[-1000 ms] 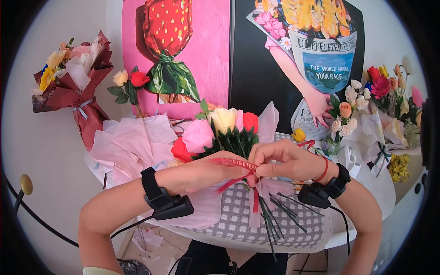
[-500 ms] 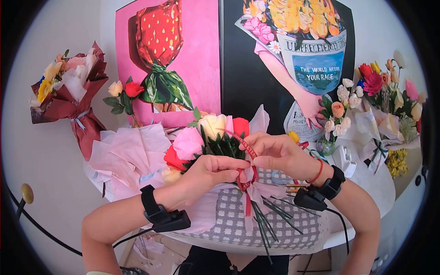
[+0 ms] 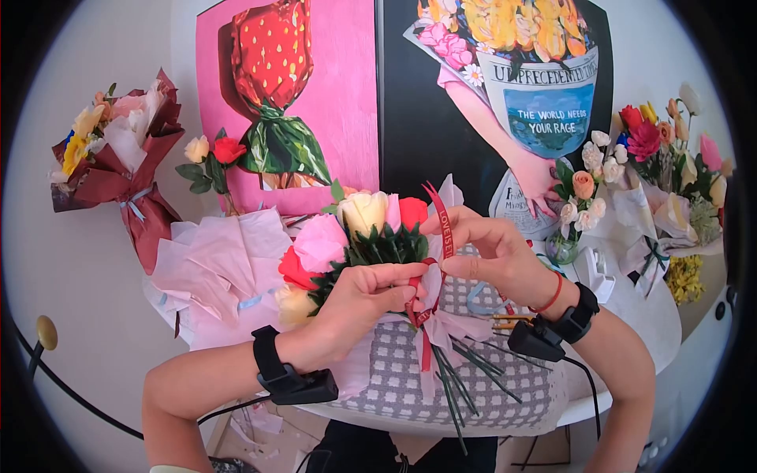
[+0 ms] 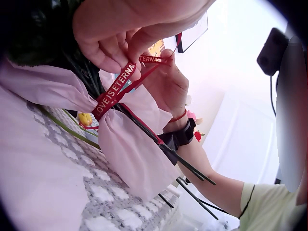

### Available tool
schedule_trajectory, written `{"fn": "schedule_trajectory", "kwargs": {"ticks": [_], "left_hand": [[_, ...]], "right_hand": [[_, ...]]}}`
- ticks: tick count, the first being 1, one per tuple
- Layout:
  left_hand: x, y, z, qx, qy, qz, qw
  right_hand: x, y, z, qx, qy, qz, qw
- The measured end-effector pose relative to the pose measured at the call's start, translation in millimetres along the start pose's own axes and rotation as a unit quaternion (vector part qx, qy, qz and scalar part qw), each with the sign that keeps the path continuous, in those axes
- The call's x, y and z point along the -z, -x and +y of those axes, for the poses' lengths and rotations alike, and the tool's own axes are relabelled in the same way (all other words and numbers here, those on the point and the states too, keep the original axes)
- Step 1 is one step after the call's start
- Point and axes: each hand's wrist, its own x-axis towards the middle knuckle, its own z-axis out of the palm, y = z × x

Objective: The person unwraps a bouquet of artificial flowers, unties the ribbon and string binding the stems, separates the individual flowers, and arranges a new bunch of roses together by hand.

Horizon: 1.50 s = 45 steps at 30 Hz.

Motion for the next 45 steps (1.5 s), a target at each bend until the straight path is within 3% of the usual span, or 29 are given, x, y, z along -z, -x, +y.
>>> {"fn": "schedule_trajectory", "kwargs": {"ticks": [5, 10, 12, 16, 18, 22, 26, 29, 32, 36, 38, 45], "left_hand": [[-1, 2, 0, 0.002, -0.01, 0.04, 0.999], [-1, 0, -1, -0.003, -0.017, 0.01, 1.0], [1, -2, -3, -0.012, -0.012, -0.001, 1.0], [-2, -3, -3, -0.034, -0.02, -0.001, 0.999], [-3, -2, -2, -0.038, -0.041, -0.005, 0.998], [-1, -3, 0, -0.045, -0.045, 0.001, 0.998], [0, -5, -4, -0.045, -0.054, 0.013, 0.997], [-2, -4, -5, -0.057, -0.052, 0.003, 0.997], [-4, -4, -5, -0.069, -0.047, 0.014, 0.996], [-4, -6, -4, -0.074, -0.053, 0.01, 0.996], [-3, -6, -5, -0.079, -0.058, 0.008, 0.995], [0, -9, -7, -0.093, -0.089, -0.001, 0.992]], "right_hand": [[-2, -2, -4, 0.02, 0.034, -0.011, 0.999], [-4, -5, -7, 0.002, 0.068, -0.016, 0.998], [-10, -10, -8, 0.049, 0.103, 0.013, 0.993], [-15, -18, 2, 0.053, 0.097, 0.027, 0.994], [-17, -19, 3, 0.0, 0.084, 0.029, 0.996], [-20, -23, 4, 0.014, 0.087, 0.014, 0.996], [-18, -21, -6, -0.095, 0.054, -0.028, 0.994], [-13, -19, 1, -0.112, 0.021, -0.035, 0.993], [-5, -11, 11, -0.05, 0.119, -0.056, 0.99], [1, -9, 4, -0.09, 0.201, -0.1, 0.97], [1, -9, 1, -0.046, 0.245, -0.093, 0.964], [2, -7, -5, -0.031, 0.231, -0.1, 0.967]]}}
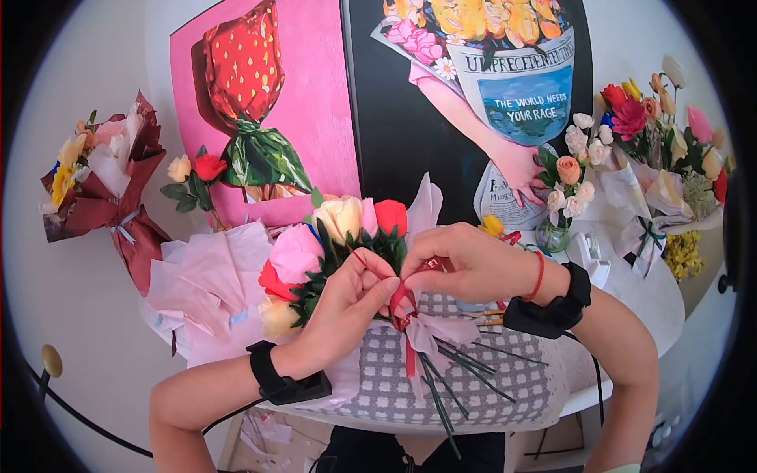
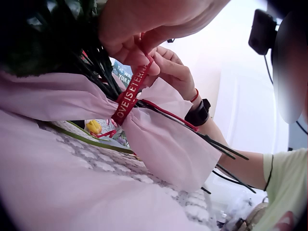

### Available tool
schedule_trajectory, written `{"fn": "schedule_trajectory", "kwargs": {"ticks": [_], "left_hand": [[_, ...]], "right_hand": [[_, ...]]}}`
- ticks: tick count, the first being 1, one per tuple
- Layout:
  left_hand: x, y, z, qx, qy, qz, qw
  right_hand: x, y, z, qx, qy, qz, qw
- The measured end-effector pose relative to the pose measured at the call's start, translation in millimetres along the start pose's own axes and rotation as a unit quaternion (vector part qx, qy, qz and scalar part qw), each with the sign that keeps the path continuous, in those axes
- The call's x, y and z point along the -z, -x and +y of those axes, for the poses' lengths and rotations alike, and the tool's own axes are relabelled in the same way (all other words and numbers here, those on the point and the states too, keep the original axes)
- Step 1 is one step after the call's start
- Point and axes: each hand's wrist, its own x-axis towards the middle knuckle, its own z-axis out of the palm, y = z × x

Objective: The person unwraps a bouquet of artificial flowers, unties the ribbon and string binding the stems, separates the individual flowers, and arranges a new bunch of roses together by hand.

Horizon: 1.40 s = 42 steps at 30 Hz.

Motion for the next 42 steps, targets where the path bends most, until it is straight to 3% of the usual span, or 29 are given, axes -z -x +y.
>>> {"fn": "schedule_trajectory", "kwargs": {"ticks": [3, 6, 8, 12, 15, 17, 20, 26, 29, 34, 42], "left_hand": [[-2, 0, 0, -0.003, 0.007, -0.002, 1.0], [-4, 2, 4, -0.005, 0.012, 0.006, 1.0], [-2, 1, 5, -0.004, 0.01, 0.018, 1.0], [0, -2, 7, 0.032, -0.005, 0.024, 0.999], [0, -3, 11, 0.065, 0.01, 0.025, 0.998], [0, -4, 12, 0.085, 0.01, 0.023, 0.996], [3, -4, 10, 0.085, -0.007, -0.011, 0.996], [1, 1, 9, 0.081, -0.013, -0.042, 0.996], [-6, 2, 6, 0.036, -0.001, 0.022, 0.999], [-4, 1, 5, 0.058, -0.109, -0.013, 0.992], [-2, 0, 6, 0.07, -0.113, -0.021, 0.991]], "right_hand": [[0, -3, -3, 0.021, 0.051, -0.008, 0.998], [1, -5, -2, -0.051, 0.009, -0.048, 0.997], [-1, -5, 0, -0.045, -0.042, -0.039, 0.997], [-6, -3, -3, -0.031, -0.022, -0.009, 0.999], [-11, -1, -2, 0.018, 0.042, 0.025, 0.999], [-14, 0, -1, 0.107, 0.076, 0.092, 0.987], [-11, -1, 1, 0.112, 0.064, 0.084, 0.988], [-11, 2, 6, 0.042, -0.035, 0.064, 0.996], [-13, 1, 8, 0.044, -0.065, 0.077, 0.994], [-10, 2, 6, 0.051, -0.034, 0.07, 0.996], [-7, 3, 1, 0.009, -0.04, 0.047, 0.998]]}}
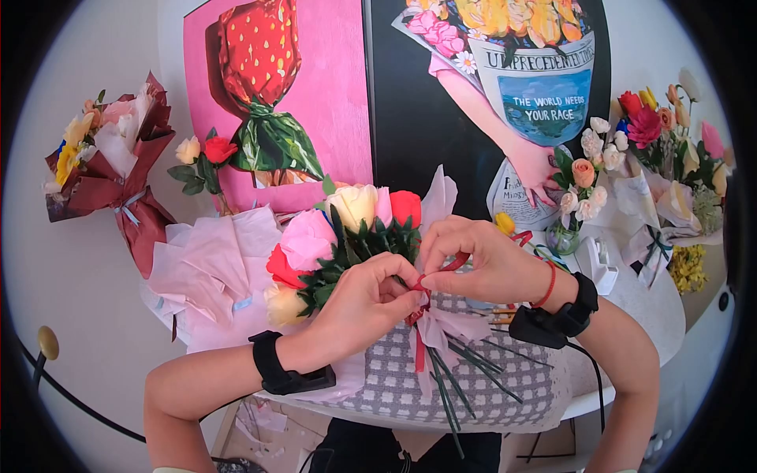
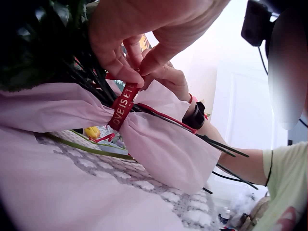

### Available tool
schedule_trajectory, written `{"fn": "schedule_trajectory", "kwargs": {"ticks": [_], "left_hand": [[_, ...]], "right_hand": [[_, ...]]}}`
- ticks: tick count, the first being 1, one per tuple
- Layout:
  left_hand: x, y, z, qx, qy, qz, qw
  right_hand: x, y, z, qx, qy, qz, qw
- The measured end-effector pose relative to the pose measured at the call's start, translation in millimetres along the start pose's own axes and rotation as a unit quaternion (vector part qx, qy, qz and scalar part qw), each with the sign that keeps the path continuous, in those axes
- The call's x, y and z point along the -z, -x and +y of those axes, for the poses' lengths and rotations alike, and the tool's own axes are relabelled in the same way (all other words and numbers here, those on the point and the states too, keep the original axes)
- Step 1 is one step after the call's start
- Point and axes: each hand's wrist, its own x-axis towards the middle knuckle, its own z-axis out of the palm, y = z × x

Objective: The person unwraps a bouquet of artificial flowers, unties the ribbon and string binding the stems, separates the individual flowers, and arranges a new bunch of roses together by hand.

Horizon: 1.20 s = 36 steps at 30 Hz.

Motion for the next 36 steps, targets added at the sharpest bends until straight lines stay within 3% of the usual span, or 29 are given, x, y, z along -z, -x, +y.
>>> {"fn": "schedule_trajectory", "kwargs": {"ticks": [3, 8, 17, 20, 28, 36], "left_hand": [[-2, -1, -1, 0.005, 0.019, 0.003, 1.0], [-4, 0, -1, -0.013, 0.064, 0.008, 0.998], [-5, 0, -1, -0.011, 0.047, 0.022, 0.999], [-4, 2, 0, 0.011, -0.017, -0.002, 1.0], [-6, 3, 2, -0.077, -0.123, 0.036, 0.989], [-7, 2, 1, -0.094, -0.15, 0.04, 0.983]], "right_hand": [[-1, 1, 1, 0.018, 0.008, 0.008, 1.0], [-2, 5, 2, -0.112, -0.092, -0.003, 0.989], [-2, 6, 9, -0.213, -0.269, -0.006, 0.939], [-2, 6, 9, -0.236, -0.292, 0.0, 0.927], [0, 10, 8, -0.268, -0.31, 0.023, 0.912], [-6, 13, 12, -0.26, -0.3, 0.033, 0.917]]}}
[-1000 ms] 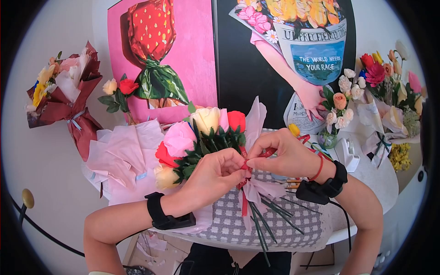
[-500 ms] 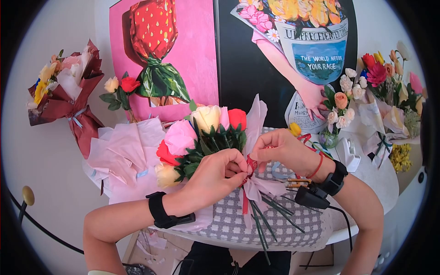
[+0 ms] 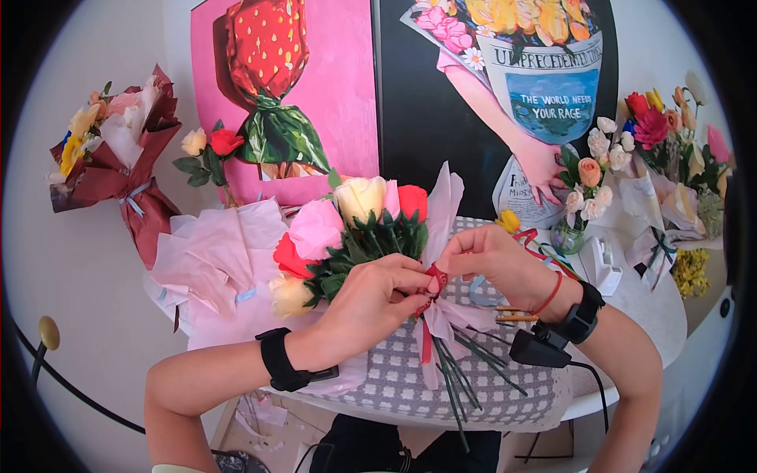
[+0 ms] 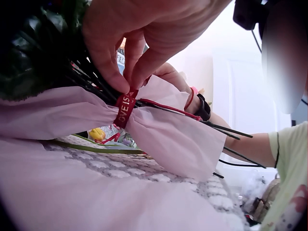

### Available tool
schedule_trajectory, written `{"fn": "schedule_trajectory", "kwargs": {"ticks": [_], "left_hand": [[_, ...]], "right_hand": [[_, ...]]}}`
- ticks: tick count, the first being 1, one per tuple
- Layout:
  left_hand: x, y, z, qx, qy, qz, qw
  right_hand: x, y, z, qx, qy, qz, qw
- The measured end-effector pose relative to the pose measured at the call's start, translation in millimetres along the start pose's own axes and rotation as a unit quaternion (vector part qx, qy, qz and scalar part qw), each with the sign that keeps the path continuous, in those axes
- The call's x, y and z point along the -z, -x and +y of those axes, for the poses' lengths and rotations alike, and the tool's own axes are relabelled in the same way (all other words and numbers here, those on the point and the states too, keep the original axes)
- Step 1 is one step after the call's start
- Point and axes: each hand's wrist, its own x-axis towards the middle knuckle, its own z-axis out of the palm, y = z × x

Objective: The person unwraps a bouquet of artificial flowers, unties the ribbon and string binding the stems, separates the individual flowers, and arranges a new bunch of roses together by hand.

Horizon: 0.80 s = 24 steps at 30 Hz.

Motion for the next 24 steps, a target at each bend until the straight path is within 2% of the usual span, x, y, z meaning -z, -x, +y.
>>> {"fn": "schedule_trajectory", "kwargs": {"ticks": [8, 10, 14, 16, 20, 22, 24], "left_hand": [[-3, 0, -3, 0.027, -0.034, -0.026, 0.999], [-5, 3, -8, 0.002, 0.058, -0.019, 0.998], [3, 13, -8, -0.011, 0.095, -0.043, 0.995], [8, 18, -1, 0.055, 0.163, -0.056, 0.983], [20, 28, 0, 0.064, 0.122, -0.069, 0.988], [25, 33, 0, 0.163, 0.202, -0.08, 0.962], [32, 38, -2, 0.163, 0.194, -0.085, 0.964]], "right_hand": [[0, 0, 2, 0.007, -0.01, -0.01, 1.0], [3, 1, -1, 0.005, 0.006, 0.006, 1.0], [8, 2, 1, 0.018, 0.004, 0.008, 1.0], [9, 0, 3, 0.02, 0.004, 0.011, 1.0], [14, -4, 8, 0.017, 0.013, 0.032, 0.999], [15, -5, 8, 0.013, 0.023, 0.031, 0.999], [17, -6, 10, 0.009, 0.033, 0.03, 0.999]]}}
